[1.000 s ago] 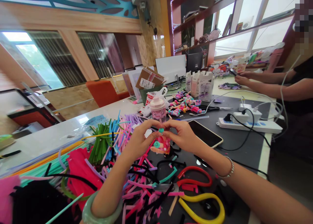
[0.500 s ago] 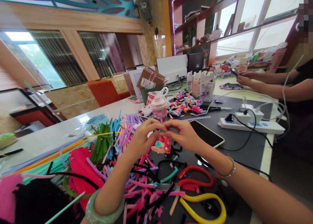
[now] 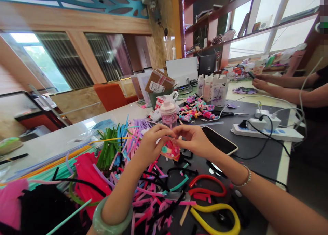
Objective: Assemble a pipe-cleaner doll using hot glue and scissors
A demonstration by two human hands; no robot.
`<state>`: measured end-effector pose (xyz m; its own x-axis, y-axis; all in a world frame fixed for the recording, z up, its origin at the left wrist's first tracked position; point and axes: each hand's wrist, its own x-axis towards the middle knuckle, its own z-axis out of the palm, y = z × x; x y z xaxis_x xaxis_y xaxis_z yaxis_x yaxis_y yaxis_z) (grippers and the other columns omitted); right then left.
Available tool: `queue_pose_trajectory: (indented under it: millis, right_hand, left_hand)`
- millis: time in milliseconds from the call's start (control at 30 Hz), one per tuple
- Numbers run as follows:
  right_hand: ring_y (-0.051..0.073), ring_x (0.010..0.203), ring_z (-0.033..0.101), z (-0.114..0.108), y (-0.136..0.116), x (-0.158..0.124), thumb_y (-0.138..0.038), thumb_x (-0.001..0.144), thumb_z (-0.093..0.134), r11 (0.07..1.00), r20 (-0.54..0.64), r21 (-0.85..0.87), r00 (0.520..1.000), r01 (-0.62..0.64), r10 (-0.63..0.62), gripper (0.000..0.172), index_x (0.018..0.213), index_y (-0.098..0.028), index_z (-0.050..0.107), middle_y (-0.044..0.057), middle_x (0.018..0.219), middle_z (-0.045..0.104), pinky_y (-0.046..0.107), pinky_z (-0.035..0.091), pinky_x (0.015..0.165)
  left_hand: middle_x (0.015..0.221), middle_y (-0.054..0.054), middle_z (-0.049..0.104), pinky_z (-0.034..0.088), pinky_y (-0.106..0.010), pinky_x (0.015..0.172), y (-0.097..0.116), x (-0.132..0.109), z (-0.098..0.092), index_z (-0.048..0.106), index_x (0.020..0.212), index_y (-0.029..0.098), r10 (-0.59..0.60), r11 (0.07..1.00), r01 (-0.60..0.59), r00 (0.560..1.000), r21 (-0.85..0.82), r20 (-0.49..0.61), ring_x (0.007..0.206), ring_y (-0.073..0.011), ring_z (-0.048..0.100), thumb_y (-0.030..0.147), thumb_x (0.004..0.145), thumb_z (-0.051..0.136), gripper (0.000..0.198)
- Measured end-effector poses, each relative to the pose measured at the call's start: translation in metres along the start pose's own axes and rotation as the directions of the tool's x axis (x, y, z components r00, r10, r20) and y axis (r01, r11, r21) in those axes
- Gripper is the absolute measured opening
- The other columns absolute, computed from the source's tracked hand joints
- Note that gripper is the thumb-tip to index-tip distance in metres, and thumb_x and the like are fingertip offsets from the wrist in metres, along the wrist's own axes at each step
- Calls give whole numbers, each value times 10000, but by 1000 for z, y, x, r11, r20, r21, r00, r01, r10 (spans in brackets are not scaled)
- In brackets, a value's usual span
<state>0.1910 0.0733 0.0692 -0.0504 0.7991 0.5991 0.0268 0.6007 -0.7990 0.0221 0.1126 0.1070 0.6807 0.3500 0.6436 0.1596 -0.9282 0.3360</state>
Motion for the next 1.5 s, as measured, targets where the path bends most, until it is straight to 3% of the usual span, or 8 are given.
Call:
queue_pose_trajectory:
  millis: [667, 800, 1133, 1500]
  right_hand:
    - [124, 654, 569, 3, 0, -1, -139, 622, 729, 989, -19, 126, 997, -72, 75, 130, 739, -179, 689, -18, 692, 665, 273, 434, 654]
    - [118, 639, 557, 2, 0, 0, -149, 617, 742, 993, -31, 97, 997, -66, 69, 135, 742, -181, 700, -20, 682, 666, 269, 433, 645]
    - [115, 567, 577, 4, -2, 0, -272, 536, 842, 959, 44, 251, 991, -134, 127, 234, 691, -171, 699, -20, 624, 649, 264, 479, 594]
    - [124, 545, 591, 4, -4, 0, -298, 580, 826, 945, 128, 278, 982, -172, 141, 213, 688, -166, 698, -12, 604, 653, 258, 475, 549]
  left_hand:
    - [864, -50, 591, 469, -276, 768, 4, 0, -1, 650, 831, 169, 13, 998, -14, 1000, 56, 15, 821, -148, 579, 153, 871, 466, 189]
    - [875, -56, 614, 470, -286, 784, 2, 1, -2, 680, 863, 172, -13, 1000, 13, 1000, -25, 12, 839, -156, 590, 189, 872, 503, 178]
    - [865, -55, 649, 480, -296, 762, 0, 1, -9, 742, 876, 217, -87, 979, 95, 995, -179, 55, 790, -155, 605, 328, 819, 624, 172]
    - [841, -59, 674, 480, -313, 765, -8, -1, -10, 753, 858, 209, -145, 924, 169, 985, -343, 94, 782, -166, 615, 345, 715, 734, 198]
